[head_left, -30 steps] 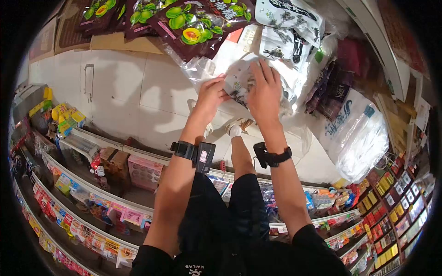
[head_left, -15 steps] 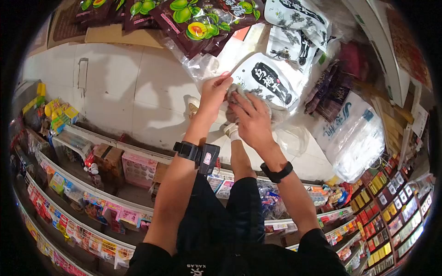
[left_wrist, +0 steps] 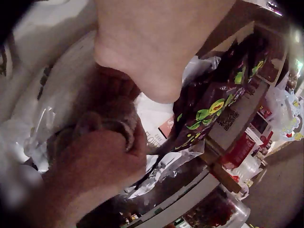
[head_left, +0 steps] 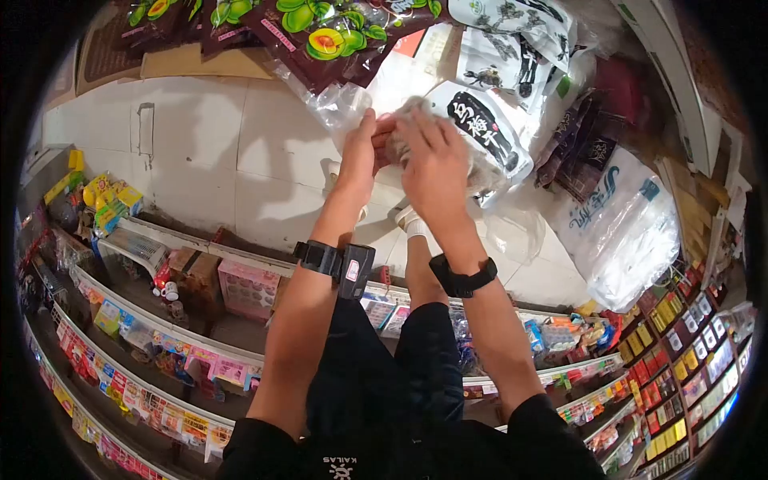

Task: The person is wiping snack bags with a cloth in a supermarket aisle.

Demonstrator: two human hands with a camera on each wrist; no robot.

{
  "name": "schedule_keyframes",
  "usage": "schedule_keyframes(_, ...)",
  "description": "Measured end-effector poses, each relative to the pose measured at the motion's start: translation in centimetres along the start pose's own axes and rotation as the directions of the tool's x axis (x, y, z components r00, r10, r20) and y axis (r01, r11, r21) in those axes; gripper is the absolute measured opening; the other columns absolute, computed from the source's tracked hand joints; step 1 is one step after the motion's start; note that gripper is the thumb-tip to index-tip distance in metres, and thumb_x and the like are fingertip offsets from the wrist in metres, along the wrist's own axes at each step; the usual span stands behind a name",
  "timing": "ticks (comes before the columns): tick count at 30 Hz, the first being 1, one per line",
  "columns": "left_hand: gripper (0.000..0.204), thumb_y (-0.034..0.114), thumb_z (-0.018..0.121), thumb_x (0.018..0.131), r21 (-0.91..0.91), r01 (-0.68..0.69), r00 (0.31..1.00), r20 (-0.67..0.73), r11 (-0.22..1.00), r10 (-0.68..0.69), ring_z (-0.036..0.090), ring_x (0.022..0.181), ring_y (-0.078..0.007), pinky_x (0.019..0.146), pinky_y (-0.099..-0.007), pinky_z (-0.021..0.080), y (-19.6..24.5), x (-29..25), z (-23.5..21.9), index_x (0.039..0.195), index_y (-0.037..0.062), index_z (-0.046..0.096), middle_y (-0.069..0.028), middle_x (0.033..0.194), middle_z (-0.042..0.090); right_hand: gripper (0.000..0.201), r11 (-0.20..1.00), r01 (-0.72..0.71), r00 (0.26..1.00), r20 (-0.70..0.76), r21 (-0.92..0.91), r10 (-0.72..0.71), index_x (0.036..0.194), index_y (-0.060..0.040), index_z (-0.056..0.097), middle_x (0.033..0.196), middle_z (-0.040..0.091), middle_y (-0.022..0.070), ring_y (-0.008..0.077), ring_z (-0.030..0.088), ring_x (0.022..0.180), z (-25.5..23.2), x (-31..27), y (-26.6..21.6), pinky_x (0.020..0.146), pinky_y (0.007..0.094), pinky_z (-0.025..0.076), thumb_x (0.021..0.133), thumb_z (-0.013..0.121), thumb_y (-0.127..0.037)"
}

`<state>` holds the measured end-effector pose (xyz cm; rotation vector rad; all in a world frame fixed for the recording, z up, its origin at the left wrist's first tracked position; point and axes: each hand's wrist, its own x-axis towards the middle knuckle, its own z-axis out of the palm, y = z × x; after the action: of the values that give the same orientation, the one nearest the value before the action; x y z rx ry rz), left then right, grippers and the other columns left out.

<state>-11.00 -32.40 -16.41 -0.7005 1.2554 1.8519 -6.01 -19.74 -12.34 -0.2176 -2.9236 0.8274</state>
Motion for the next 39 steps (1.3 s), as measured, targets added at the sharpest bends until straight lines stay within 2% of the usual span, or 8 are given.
schedule_keyframes(7, 0.022, 0.013, 0.077, 0.095, 0.244, -0.065, 0.997, -0.022, 0.968, 0.073, 0.069, 0.085, -0.0106, 0.072, -0.0268, 0.055, 0.3, -0.2, 0.8, 0.109, -0.0047, 0.074, -0.0046, 0.095, 0.073, 0.044, 0.993, 0.122, 0.978, 0.170, 0.002, -0.121, 0.117, -0.0091, 0.076, 0.142, 0.063, 0.0097, 0.0379, 0.055, 0.128, -2.0, -5.1, 1.2, 0.106, 0.0517, 0.046, 0.075, 0.066, 0.000)
schedule_keyframes(12, 0.021, 0.009, 0.074, 0.096, 0.174, -0.060, 0.996, -0.051, 0.983, 0.070, 0.070, 0.086, -0.0143, 0.076, -0.0290, 0.058, 0.1, -0.1, 1.2, 0.110, -0.0064, 0.073, -0.0066, 0.097, 0.072, 0.042, 0.996, -0.030, 0.999, -0.035, -0.089, 0.027, 0.117, -0.0137, 0.077, 0.141, 0.064, 0.0071, 0.0373, 0.055, 0.128, -2.3, -2.8, 1.9, 0.104, 0.0515, 0.046, 0.077, 0.067, -0.003)
schedule_keyframes(18, 0.021, 0.004, 0.070, 0.097, 0.197, -0.122, 0.980, -0.129, 0.973, 0.149, 0.071, 0.089, -0.0173, 0.076, -0.0330, 0.061, -1.2, 0.2, 0.5, 0.114, -0.0092, 0.071, -0.0106, 0.100, 0.072, 0.042, 0.985, 0.124, 0.990, 0.088, -0.116, -0.114, 0.121, -0.0148, 0.076, 0.143, 0.062, 0.0075, 0.0367, 0.052, 0.133, -1.2, -1.4, 2.0, 0.107, 0.0533, 0.041, 0.080, 0.068, -0.008)
schedule_keyframes(22, 0.024, 0.007, 0.072, 0.097, 0.281, -0.074, 0.989, -0.106, 0.957, 0.107, 0.070, 0.084, -0.0181, 0.074, -0.0333, 0.062, -0.1, -0.5, 2.1, 0.114, -0.0103, 0.070, -0.0126, 0.099, 0.072, 0.054, 0.991, 0.058, 0.983, 0.178, -0.118, -0.036, 0.129, -0.0184, 0.072, 0.156, 0.052, 0.0080, 0.0398, 0.047, 0.138, -4.3, -6.4, 3.9, 0.112, 0.0542, 0.039, 0.076, 0.072, -0.006)
schedule_keyframes(31, 0.026, 0.007, 0.074, 0.095, 0.221, -0.115, 0.985, -0.102, 0.968, 0.140, 0.070, 0.078, -0.0169, 0.070, -0.0336, 0.066, -1.1, 0.2, 1.2, 0.112, -0.0128, 0.069, -0.0122, 0.094, 0.071, 0.071, 0.973, -0.223, 0.974, -0.041, -0.054, 0.221, 0.133, -0.0144, 0.068, 0.156, 0.047, 0.0178, 0.0479, 0.043, 0.138, -2.3, -16.2, 7.6, 0.114, 0.0562, 0.041, 0.067, 0.062, 0.013)
schedule_keyframes(33, 0.026, 0.006, 0.074, 0.095, 0.216, -0.109, 0.984, -0.112, 0.970, 0.135, 0.070, 0.078, -0.0173, 0.070, -0.0339, 0.066, -1.2, 0.3, 1.1, 0.112, -0.0130, 0.070, -0.0131, 0.095, 0.071, 0.055, 0.812, -0.564, 0.812, -0.081, 0.152, 0.579, 0.124, -0.0076, 0.069, 0.150, 0.051, 0.0215, 0.0456, 0.050, 0.133, -3.1, -18.2, 7.5, 0.111, 0.0514, 0.045, 0.071, 0.069, 0.008)
schedule_keyframes(38, 0.030, 0.010, 0.075, 0.095, 0.244, -0.093, 0.986, -0.109, 0.965, 0.123, 0.072, 0.084, -0.0197, 0.073, -0.0346, 0.066, -0.8, 0.2, 1.2, 0.113, -0.0130, 0.068, -0.0147, 0.099, 0.071, 0.059, 0.871, -0.468, 0.809, -0.323, 0.151, 0.491, 0.118, -0.0037, 0.071, 0.147, 0.054, 0.0219, 0.0438, 0.055, 0.128, -7.1, -15.1, 6.3, 0.109, 0.0467, 0.046, 0.063, 0.055, 0.009)
schedule_keyframes(39, 0.033, 0.012, 0.075, 0.096, 0.269, -0.084, 0.989, -0.098, 0.959, 0.114, 0.073, 0.089, -0.0214, 0.075, -0.0350, 0.066, -1.0, 0.1, 1.3, 0.115, -0.0129, 0.067, -0.0152, 0.103, 0.071, 0.058, 0.924, -0.367, 0.884, -0.271, 0.103, 0.381, 0.118, -0.0044, 0.071, 0.147, 0.055, 0.0201, 0.0437, 0.054, 0.130, -8.8, -13.0, 5.5, 0.109, 0.0474, 0.046, 0.063, 0.058, 0.008)
